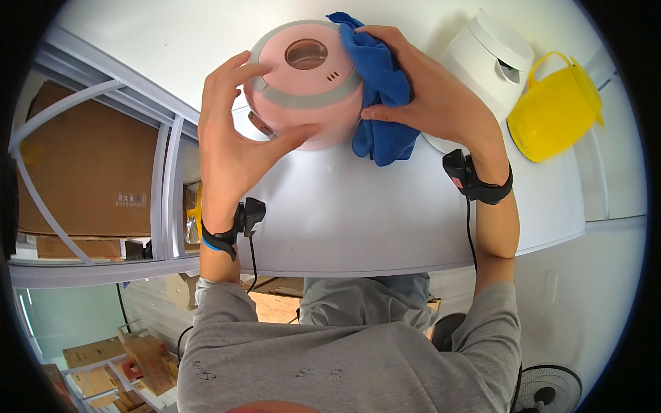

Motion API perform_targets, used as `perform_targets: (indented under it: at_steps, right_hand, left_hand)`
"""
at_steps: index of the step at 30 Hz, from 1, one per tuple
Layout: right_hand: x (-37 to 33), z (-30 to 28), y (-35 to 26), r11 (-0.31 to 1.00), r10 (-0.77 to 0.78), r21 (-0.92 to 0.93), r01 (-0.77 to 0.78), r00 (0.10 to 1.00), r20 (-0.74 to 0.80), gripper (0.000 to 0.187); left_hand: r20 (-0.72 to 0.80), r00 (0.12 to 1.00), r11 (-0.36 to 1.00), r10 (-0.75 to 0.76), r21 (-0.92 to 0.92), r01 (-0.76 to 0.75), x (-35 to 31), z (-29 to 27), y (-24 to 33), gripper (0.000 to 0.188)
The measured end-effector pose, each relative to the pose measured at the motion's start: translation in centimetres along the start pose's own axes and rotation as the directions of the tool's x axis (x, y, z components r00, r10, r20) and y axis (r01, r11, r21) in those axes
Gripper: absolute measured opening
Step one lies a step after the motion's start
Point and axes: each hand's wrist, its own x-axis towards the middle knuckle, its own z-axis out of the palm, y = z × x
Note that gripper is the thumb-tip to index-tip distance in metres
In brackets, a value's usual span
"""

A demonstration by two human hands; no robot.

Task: The person wipes the exterior of a pink appliance and a white kettle using a blue cloth. They rotate each item to clean multiple sides, then open the kettle lid to wipe the rim before closing it and placing both items back on the counter.

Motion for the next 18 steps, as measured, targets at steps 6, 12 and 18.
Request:
perform_targets:
  at_steps: [6, 12, 18]
  right_hand:
    - [0.3, 0.3, -0.2, 0.995, 0.027, 0.093, -0.031, 0.999, 0.043, 0.106]
    - [0.7, 3.7, -2.2, 0.999, 0.035, -0.022, -0.033, 0.998, 0.061, 0.105]
    - [0.9, 3.9, -2.7, 0.996, 0.080, 0.016, -0.082, 0.991, 0.106, 0.101]
  left_hand:
    - [-0.007, 0.997, 0.995, 0.073, -0.064, -0.073, -0.2, -0.7, 1.1, 0.080]
    - [0.009, 0.998, 0.995, 0.062, -0.079, -0.061, 0.0, 0.3, 0.5, 0.071]
    - [0.054, 0.996, 0.994, 0.074, -0.089, -0.069, 0.1, -0.4, -0.7, 0.067]
